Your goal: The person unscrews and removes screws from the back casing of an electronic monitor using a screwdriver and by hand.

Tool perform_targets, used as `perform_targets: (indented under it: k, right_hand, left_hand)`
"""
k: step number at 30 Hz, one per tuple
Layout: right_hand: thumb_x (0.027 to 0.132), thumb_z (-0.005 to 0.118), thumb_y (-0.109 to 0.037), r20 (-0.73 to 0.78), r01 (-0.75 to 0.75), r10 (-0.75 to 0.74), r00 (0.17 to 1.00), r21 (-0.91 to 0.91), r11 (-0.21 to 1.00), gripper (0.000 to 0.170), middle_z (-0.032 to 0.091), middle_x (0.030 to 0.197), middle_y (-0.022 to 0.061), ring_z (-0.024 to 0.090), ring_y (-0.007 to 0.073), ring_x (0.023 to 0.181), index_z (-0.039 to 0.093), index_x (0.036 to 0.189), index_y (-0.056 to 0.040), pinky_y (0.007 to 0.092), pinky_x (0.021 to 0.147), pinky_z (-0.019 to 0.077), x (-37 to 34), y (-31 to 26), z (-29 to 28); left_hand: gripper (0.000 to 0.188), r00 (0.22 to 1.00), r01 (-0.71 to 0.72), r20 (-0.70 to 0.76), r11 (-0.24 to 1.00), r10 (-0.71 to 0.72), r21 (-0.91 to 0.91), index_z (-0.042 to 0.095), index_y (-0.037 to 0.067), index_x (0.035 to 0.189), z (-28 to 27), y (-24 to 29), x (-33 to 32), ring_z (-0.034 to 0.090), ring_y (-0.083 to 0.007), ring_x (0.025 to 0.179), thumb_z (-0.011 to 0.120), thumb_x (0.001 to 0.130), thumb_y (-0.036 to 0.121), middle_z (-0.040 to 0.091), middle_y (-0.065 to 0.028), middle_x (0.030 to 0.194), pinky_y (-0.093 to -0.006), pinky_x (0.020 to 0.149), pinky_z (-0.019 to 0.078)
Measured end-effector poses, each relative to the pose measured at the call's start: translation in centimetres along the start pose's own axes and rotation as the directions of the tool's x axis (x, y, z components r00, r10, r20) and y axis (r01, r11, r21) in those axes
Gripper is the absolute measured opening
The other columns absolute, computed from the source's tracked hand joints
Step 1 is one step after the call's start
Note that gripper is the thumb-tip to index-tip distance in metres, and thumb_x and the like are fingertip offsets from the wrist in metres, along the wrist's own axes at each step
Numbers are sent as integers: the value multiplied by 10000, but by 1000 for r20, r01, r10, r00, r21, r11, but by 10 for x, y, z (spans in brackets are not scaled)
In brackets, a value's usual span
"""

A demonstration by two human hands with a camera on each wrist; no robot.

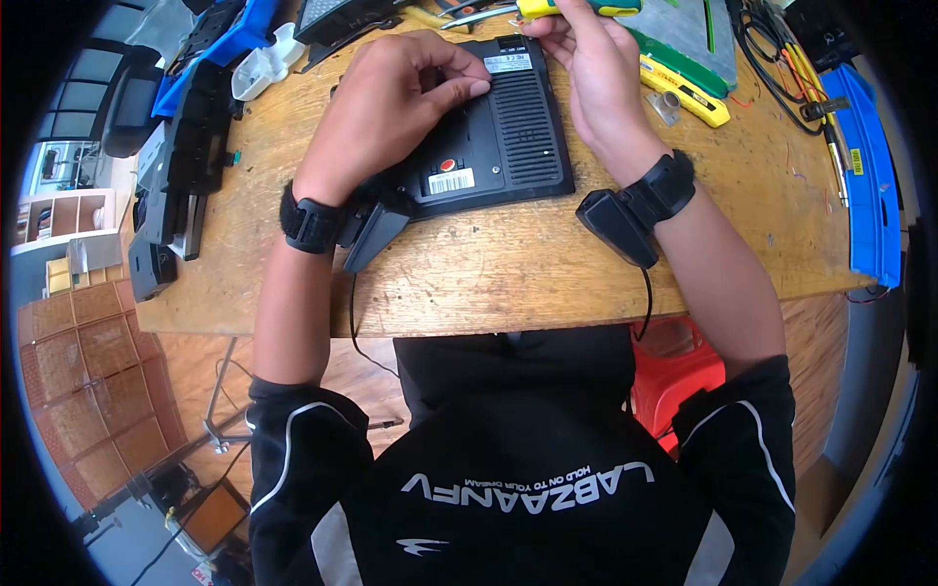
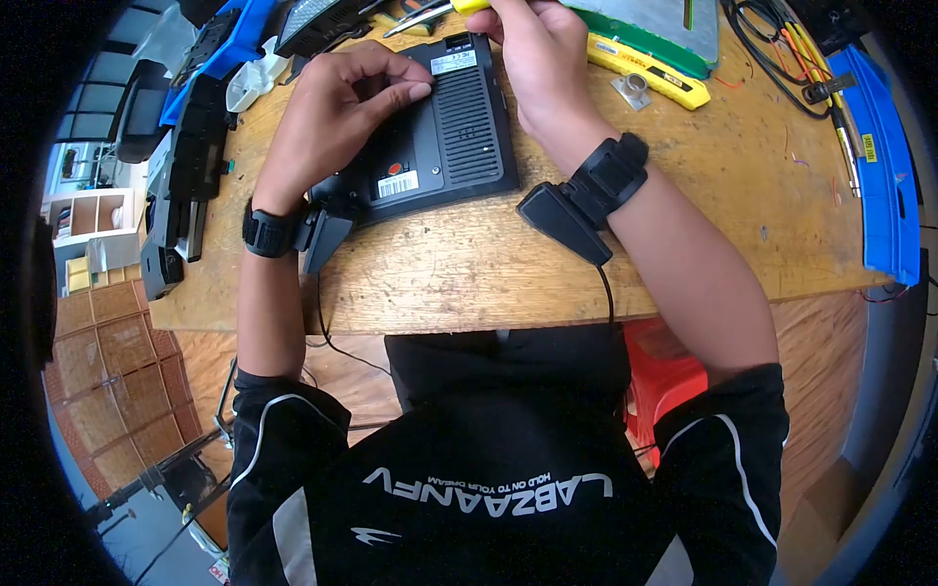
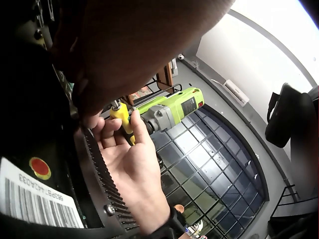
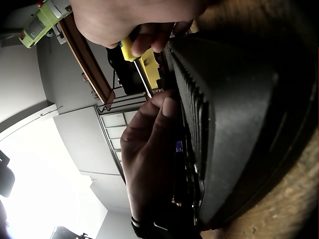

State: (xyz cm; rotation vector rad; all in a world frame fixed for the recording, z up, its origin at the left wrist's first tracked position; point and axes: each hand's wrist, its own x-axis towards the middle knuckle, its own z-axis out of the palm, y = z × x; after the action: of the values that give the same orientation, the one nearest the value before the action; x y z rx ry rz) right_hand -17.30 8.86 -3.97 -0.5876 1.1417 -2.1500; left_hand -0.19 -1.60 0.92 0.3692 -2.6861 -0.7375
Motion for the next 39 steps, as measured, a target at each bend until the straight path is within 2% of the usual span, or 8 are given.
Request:
perform_targets:
  k: [5,7,10,17,26,28,34,39]
  right_hand:
    - [1038,645,-280,5,12,-12,1000,15,1000,280,677,817,30,614,111,741,696,920,-31,253,701,481,1,0,0]
    - [1037,646,-281,5,7,-7,1000,8,1000,280,677,811,28,613,109,737,697,920,-31,253,698,480,2,2,-1]
    - [1035,650,-283,-5,-7,7,1000,0,1000,281,674,800,24,610,106,730,699,918,-33,253,695,479,1,1,0]
    - [1031,655,-284,-28,-11,10,1000,-21,1000,280,671,807,25,607,106,733,696,908,-36,253,696,477,0,-1,2]
    - [1032,653,-283,-25,22,-22,999,-20,1000,278,671,818,25,611,113,747,696,913,-35,255,713,479,1,2,1]
    - [1033,651,-285,-28,20,-21,999,-28,999,279,672,820,24,611,112,747,697,913,-37,254,713,479,1,2,2]
    - [1036,644,-292,-20,26,-27,999,-38,999,288,678,824,23,613,108,749,700,910,-39,251,715,477,0,2,1]
    - [1038,641,-293,-11,23,-24,1000,-21,999,289,677,824,25,614,112,749,696,909,-40,253,714,479,-2,-2,3]
  left_hand:
    - [173,999,18,-33,1000,-18,21,771,17,1018,5,0,-1,666,-111,768,778,916,157,750,-60,879,-267,715,531]
    - [183,991,13,-134,996,-25,-88,784,29,941,8,-2,-1,553,-126,606,828,836,172,701,-71,751,-299,593,469]
    - [188,996,26,-80,1000,-25,8,779,24,980,3,0,-1,657,-88,729,823,877,174,757,-36,855,-246,683,518]
    - [177,994,86,-60,995,-89,-51,788,26,937,5,-3,-2,620,-69,702,834,865,181,731,-22,810,-235,645,489]
    - [231,989,-42,-145,998,34,-52,799,23,915,10,-10,-3,506,-86,570,864,811,218,669,-27,690,-256,536,418]
    - [168,992,67,-99,994,-75,-82,807,44,979,8,1,-4,484,-44,608,828,864,165,697,8,773,-246,555,397]
    - [237,980,-61,-191,996,47,-67,802,27,905,11,-11,-2,552,-87,570,870,817,236,693,-34,680,-256,540,453]
    - [221,989,3,-149,998,-12,-56,796,25,941,13,-10,-3,576,-61,647,856,849,216,723,-10,782,-228,581,447]
